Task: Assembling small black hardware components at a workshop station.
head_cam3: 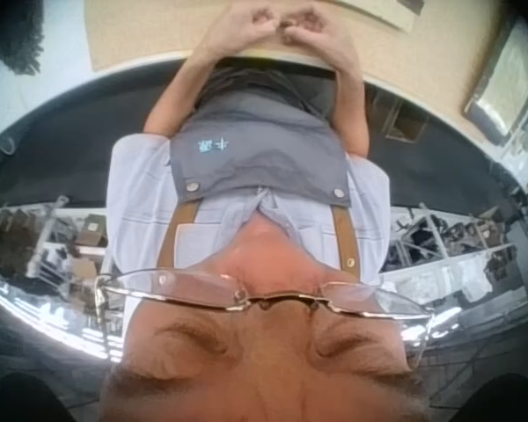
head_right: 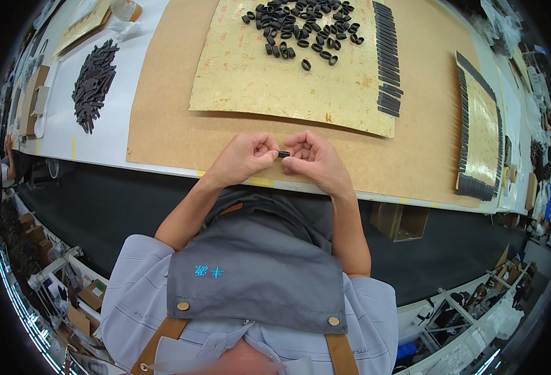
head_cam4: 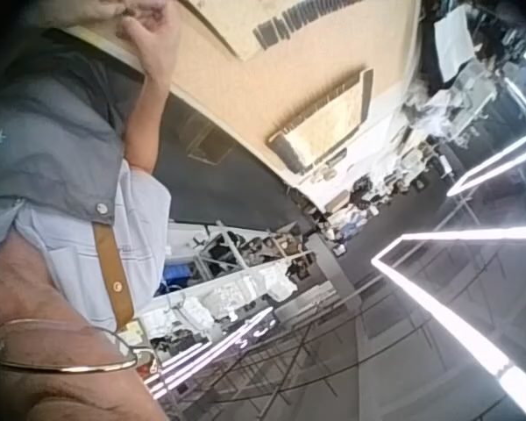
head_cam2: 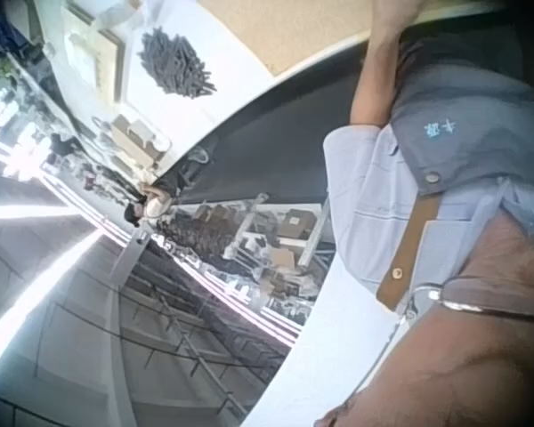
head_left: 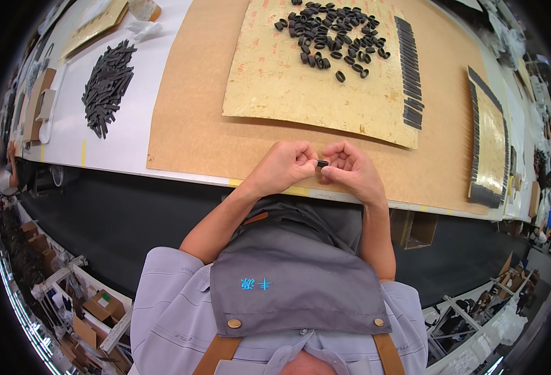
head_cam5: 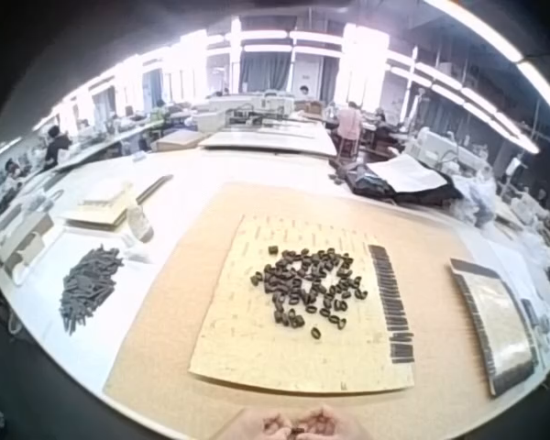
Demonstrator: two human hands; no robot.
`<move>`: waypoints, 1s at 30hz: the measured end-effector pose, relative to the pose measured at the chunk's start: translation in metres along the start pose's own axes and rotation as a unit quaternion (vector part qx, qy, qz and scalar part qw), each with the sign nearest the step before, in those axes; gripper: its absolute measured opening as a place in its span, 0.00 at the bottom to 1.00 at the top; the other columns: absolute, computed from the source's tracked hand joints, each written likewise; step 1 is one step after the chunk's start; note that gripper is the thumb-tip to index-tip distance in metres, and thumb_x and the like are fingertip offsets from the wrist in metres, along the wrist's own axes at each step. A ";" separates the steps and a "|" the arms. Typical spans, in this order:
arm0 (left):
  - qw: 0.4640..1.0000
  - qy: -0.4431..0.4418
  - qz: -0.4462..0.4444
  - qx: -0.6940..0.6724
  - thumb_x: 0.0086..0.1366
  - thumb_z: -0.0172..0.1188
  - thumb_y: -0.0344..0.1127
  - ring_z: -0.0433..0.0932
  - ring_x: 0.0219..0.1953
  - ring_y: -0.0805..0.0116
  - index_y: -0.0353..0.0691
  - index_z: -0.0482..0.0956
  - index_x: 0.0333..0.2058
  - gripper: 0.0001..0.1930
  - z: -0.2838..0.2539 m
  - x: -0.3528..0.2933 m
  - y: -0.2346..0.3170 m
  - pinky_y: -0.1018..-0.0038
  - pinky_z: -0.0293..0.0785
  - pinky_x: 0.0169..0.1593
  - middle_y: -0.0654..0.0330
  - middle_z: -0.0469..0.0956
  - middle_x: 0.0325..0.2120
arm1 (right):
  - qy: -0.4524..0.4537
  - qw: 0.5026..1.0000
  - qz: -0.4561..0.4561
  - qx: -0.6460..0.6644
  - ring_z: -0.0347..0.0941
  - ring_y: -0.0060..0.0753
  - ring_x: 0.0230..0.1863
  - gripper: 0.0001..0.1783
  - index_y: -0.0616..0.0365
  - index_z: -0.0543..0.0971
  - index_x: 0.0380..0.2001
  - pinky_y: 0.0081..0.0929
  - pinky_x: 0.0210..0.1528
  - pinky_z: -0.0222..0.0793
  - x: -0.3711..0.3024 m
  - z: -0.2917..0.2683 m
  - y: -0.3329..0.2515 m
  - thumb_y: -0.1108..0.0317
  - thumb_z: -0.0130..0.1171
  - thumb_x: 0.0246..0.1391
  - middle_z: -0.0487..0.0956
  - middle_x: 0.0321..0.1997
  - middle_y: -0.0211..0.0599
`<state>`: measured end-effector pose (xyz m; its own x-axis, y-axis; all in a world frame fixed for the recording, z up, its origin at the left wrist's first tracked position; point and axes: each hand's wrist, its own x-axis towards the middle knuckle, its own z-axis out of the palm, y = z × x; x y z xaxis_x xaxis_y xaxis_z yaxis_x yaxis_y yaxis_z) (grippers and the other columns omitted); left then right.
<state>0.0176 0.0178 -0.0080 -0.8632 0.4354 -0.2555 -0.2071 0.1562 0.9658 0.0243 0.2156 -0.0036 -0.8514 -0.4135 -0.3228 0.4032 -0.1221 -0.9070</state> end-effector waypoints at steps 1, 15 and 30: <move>1.000 -0.001 0.000 0.000 0.58 0.56 0.30 0.58 0.20 0.88 0.35 0.73 0.25 0.05 0.000 0.000 -0.001 0.85 0.54 0.22 0.75 0.62 0.16 | 0.001 1.000 0.000 0.000 0.73 0.17 0.27 0.12 0.65 0.71 0.38 0.16 0.30 0.71 -0.001 -0.004 0.001 0.77 0.60 0.50 0.74 0.29 0.31; 0.998 -0.049 -0.024 -0.020 0.58 0.56 0.28 0.60 0.21 0.88 0.34 0.73 0.29 0.03 -0.005 0.001 -0.007 0.87 0.56 0.23 0.75 0.64 0.18 | 0.007 0.975 0.042 -0.220 0.60 0.12 0.18 0.11 0.60 0.76 0.23 0.16 0.18 0.54 -0.004 0.004 -0.005 0.65 0.54 0.55 0.68 0.16 0.20; 0.983 -0.051 -0.034 -0.173 0.61 0.57 0.27 0.74 0.27 0.80 0.32 0.74 0.40 0.08 -0.005 0.000 -0.005 0.84 0.73 0.31 0.60 0.79 0.30 | -0.016 0.993 0.108 -0.049 0.61 0.13 0.11 0.15 0.58 0.73 0.21 0.12 0.14 0.55 0.002 -0.001 -0.013 0.63 0.47 0.59 0.70 0.14 0.25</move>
<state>0.0161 0.0129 -0.0124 -0.7958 0.5230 -0.3053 -0.4216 -0.1165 0.8993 0.0168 0.2173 0.0072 -0.7367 -0.4486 -0.5060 0.5395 0.0613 -0.8397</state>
